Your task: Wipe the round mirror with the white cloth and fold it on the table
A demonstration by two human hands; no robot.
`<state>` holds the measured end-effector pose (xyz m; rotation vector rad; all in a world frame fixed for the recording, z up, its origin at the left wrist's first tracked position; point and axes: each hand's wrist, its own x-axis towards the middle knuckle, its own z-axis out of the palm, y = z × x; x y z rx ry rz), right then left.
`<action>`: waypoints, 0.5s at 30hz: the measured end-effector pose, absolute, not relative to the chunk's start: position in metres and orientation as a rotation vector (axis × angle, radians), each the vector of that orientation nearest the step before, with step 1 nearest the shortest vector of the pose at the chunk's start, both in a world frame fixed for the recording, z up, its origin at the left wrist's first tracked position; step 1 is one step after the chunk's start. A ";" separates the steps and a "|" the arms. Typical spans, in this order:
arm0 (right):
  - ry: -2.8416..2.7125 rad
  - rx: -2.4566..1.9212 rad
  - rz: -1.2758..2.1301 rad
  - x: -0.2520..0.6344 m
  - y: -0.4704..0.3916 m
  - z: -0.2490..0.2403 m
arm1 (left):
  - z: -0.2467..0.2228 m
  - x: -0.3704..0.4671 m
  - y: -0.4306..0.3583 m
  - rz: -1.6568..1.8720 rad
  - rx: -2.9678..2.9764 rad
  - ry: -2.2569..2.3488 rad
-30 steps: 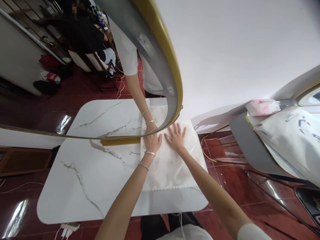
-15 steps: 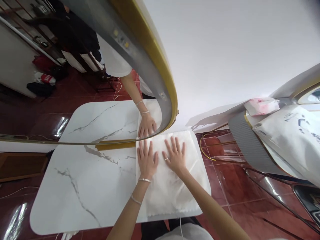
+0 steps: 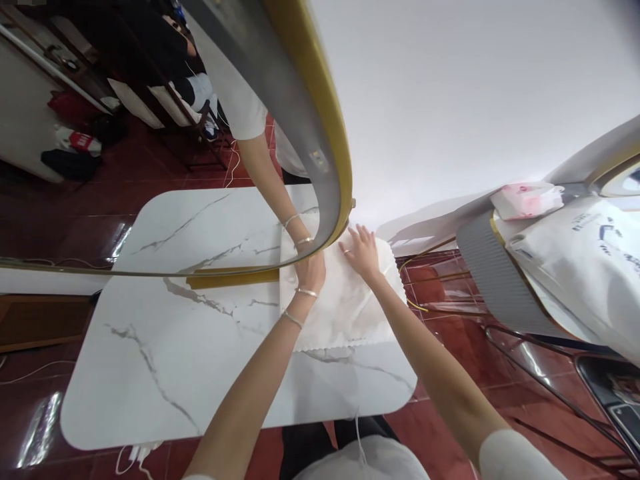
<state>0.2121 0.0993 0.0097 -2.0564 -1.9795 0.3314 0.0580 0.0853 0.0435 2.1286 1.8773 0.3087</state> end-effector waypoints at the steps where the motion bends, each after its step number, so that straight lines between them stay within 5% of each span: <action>1: -1.956 -2.068 0.289 0.220 0.094 0.008 | 0.041 0.058 0.071 0.336 2.156 1.883; 10: -2.081 -1.992 0.046 0.240 -0.061 0.002 | 0.021 0.054 -0.116 0.392 2.236 1.958; 15: -2.084 -2.043 0.039 0.239 -0.092 0.002 | 0.021 0.052 -0.128 0.382 2.251 1.917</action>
